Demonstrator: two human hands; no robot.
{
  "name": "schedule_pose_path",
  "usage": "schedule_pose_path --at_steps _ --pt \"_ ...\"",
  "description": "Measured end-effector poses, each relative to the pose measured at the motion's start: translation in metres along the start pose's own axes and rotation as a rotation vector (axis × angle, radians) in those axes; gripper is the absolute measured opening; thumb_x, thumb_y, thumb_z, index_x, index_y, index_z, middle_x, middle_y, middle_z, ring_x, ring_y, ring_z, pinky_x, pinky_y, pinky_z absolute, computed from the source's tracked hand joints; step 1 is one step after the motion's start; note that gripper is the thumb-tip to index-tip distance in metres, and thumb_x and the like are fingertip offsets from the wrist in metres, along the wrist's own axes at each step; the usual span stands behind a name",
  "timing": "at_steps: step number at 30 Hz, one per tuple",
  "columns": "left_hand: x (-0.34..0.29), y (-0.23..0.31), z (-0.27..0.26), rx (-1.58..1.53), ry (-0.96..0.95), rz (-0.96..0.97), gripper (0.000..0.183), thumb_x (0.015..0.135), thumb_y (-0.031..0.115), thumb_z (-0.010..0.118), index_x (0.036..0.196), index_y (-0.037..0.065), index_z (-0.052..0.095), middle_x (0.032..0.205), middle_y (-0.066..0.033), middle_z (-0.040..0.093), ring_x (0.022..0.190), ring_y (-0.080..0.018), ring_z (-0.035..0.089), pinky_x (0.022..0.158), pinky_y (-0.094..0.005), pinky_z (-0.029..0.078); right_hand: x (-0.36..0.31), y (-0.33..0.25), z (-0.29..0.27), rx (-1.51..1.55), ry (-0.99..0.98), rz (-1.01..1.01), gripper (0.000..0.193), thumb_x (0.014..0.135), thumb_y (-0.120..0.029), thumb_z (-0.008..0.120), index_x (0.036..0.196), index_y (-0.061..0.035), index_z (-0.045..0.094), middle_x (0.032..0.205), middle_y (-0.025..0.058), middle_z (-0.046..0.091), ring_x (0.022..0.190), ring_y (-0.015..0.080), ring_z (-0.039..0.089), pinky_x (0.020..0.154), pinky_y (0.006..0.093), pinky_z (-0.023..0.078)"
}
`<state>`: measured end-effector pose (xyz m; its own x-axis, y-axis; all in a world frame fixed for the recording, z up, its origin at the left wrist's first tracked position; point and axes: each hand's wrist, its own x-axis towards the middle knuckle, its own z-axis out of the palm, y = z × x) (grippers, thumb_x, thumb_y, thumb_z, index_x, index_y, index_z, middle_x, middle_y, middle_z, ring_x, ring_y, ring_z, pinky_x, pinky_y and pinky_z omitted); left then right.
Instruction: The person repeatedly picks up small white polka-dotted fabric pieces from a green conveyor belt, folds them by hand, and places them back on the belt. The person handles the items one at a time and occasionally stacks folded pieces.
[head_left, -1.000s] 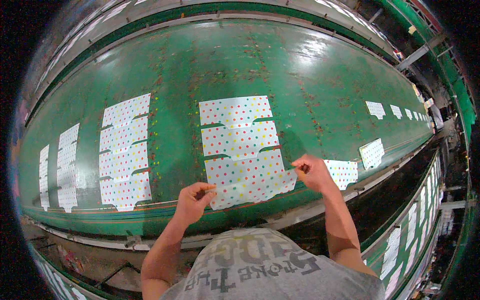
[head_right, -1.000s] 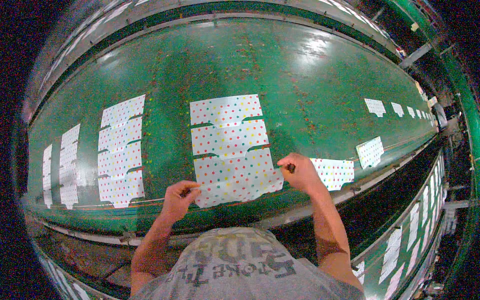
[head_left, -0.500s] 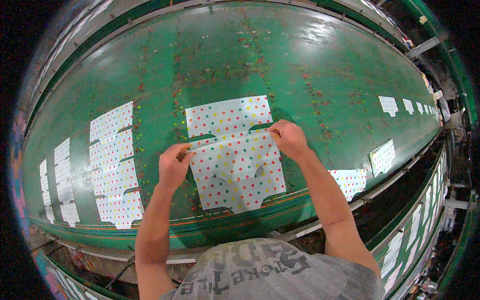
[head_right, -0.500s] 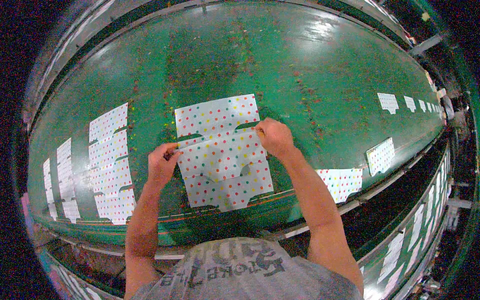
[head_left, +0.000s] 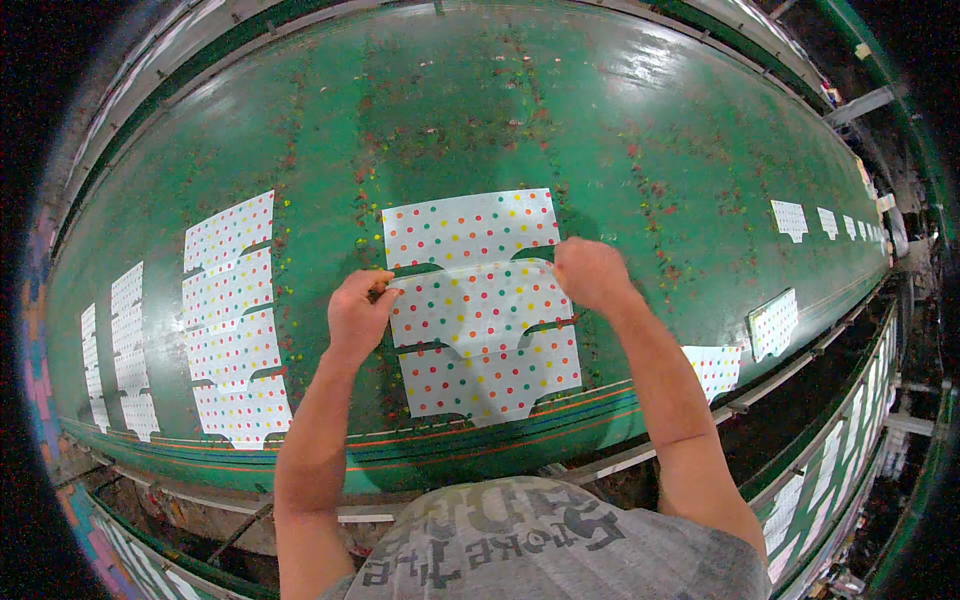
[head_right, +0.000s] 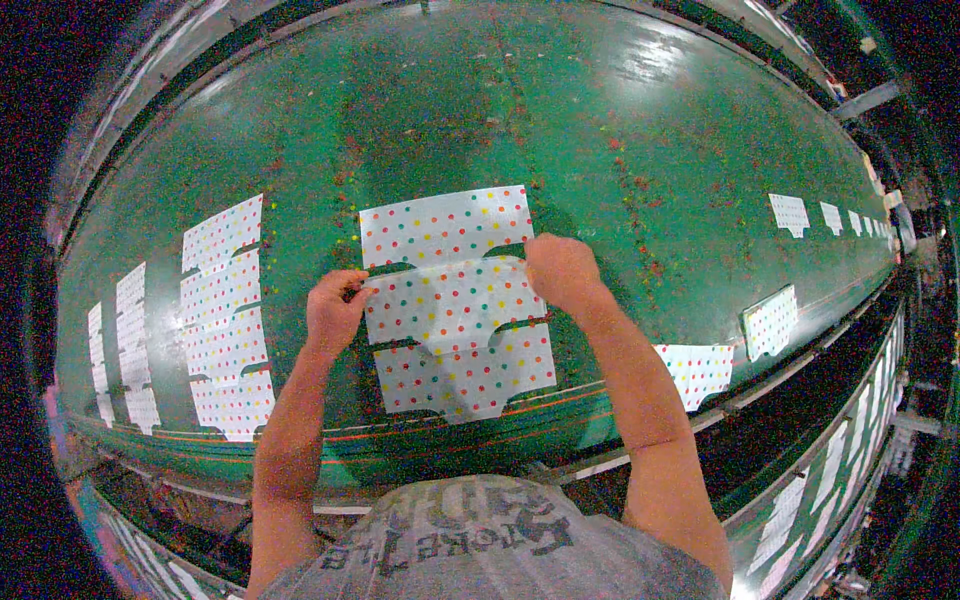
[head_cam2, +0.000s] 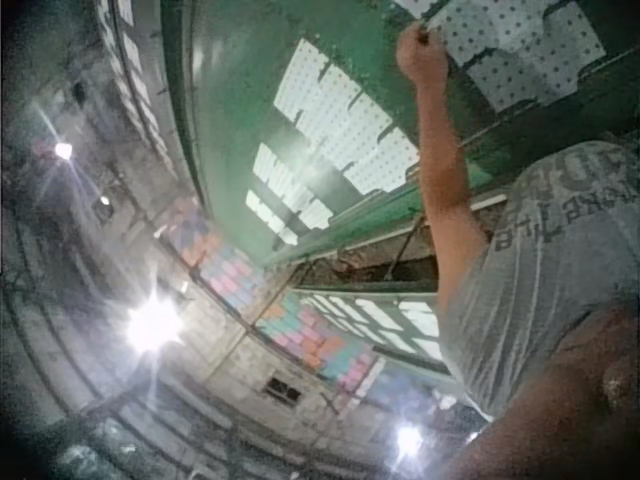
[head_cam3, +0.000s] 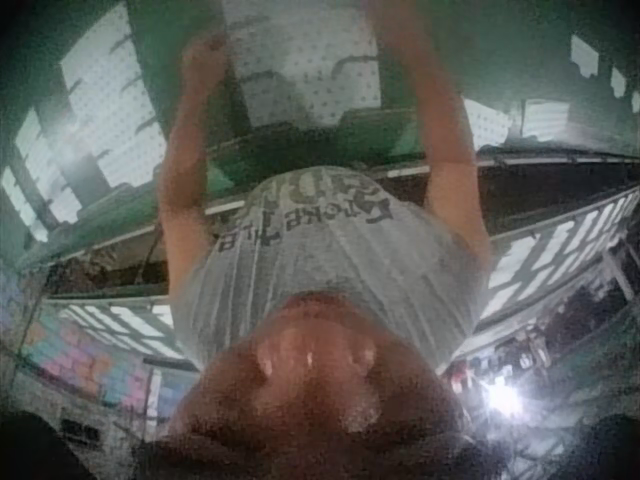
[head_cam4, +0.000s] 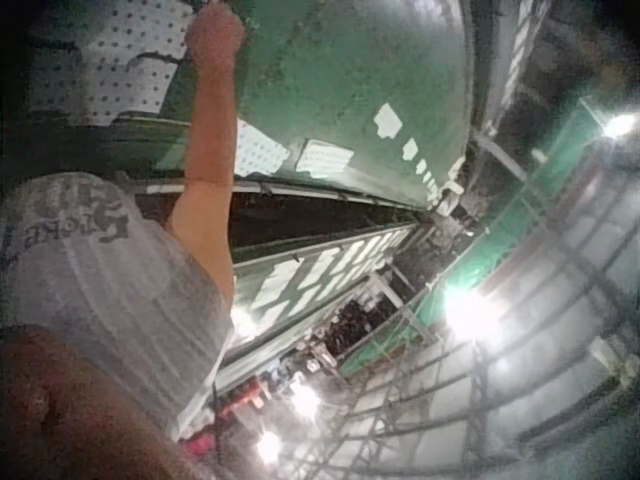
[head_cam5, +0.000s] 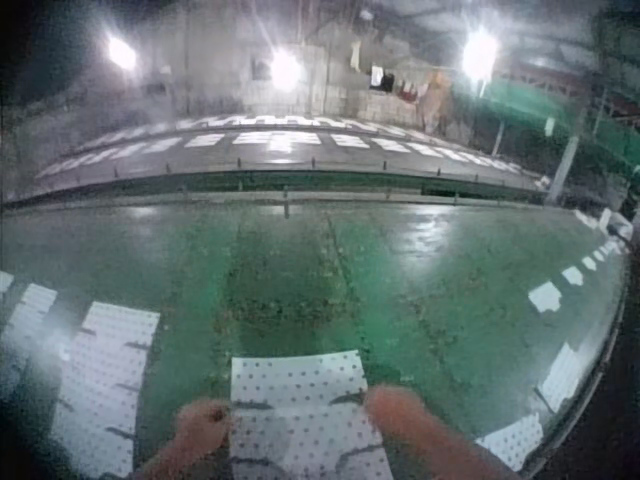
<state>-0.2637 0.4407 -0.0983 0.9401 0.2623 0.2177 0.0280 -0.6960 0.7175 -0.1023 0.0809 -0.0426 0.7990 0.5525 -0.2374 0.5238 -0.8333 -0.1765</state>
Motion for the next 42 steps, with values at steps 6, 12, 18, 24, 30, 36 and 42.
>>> schedule_pose_path --at_steps 6,12,18,24,30,36,42 --pt "-0.003 0.021 -0.006 0.102 -0.055 0.074 0.028 0.088 -0.003 0.076 0.113 0.007 0.079 0.1 -0.0124 0.073 0.092 -0.0299 0.073 0.079 -0.0412 0.059 -0.097 -0.099 -0.012 0.602 -0.203 -0.536 0.01 0.089 -0.018 0.075 0.09 -0.0096 0.07 0.092 0.0107 0.073 0.084 0.0356 0.072 0.072 0.0457 0.057" --pt "-0.031 0.038 -0.039 -0.01 -0.118 0.046 0.026 0.086 -0.007 0.07 0.107 0.007 0.079 0.105 -0.0125 0.072 0.093 -0.0293 0.073 0.082 -0.0386 0.059 -0.175 -0.153 -0.003 0.781 -0.276 -0.689 0.012 0.087 -0.012 0.078 0.091 -0.0067 0.068 0.088 0.0096 0.07 0.08 0.0306 0.072 0.07 0.0409 0.057" --pt "-0.106 0.047 -0.118 -0.128 -0.193 0.105 0.024 0.079 -0.008 0.072 0.099 0.005 0.078 0.119 -0.0144 0.075 0.107 -0.0273 0.074 0.097 -0.0392 0.056 -0.227 -0.109 0.003 0.974 -0.299 -0.594 0.013 0.083 -0.007 0.08 0.09 -0.0057 0.07 0.087 0.0095 0.071 0.077 0.029 0.073 0.068 0.0392 0.058" --pt "-0.174 0.085 -0.142 -0.628 -0.483 -0.257 0.016 0.08 -0.007 0.075 0.094 0.002 0.077 0.117 -0.0144 0.079 0.109 -0.0227 0.074 0.1 -0.0398 0.057 -0.255 -0.057 -0.016 0.891 -0.209 -0.341 0.01 0.081 -0.005 0.077 0.089 -0.0059 0.072 0.083 0.0107 0.071 0.075 0.0287 0.073 0.067 0.0397 0.058" --pt "-0.188 0.111 -0.112 -0.62 -0.615 -0.408 0.009 0.087 -0.004 0.08 0.095 0.001 0.078 0.101 -0.0085 0.08 0.096 -0.015 0.074 0.091 -0.0328 0.059 -0.247 -0.031 -0.024 0.459 0.123 -0.226 0.012 0.08 -0.005 0.076 0.092 -0.0064 0.075 0.088 0.0121 0.073 0.081 0.0339 0.075 0.071 0.0438 0.061" --pt "-0.193 0.121 -0.098 -0.626 -0.629 -0.391 0.011 0.09 -0.005 0.08 0.1 -0.001 0.078 0.095 -0.0026 0.074 0.09 -0.0089 0.068 0.083 -0.0273 0.055 -0.24 -0.027 -0.019 0.457 0.193 -0.249 0.01 0.081 -0.004 0.075 0.09 -0.0065 0.074 0.091 0.0128 0.074 0.085 0.035 0.074 0.074 0.0447 0.061" --pt "-0.197 0.108 -0.112 -0.585 -0.487 -0.354 0.014 0.091 -0.01 0.075 0.102 -0.002 0.078 0.103 -0.0057 0.074 0.093 -0.0099 0.068 0.08 -0.0265 0.054 -0.244 -0.032 -0.015 0.743 0.054 -0.205 0.012 0.083 -0.003 0.078 0.094 -0.0055 0.075 0.09 0.0123 0.076 0.081 0.0312 0.077 0.072 0.0399 0.062"
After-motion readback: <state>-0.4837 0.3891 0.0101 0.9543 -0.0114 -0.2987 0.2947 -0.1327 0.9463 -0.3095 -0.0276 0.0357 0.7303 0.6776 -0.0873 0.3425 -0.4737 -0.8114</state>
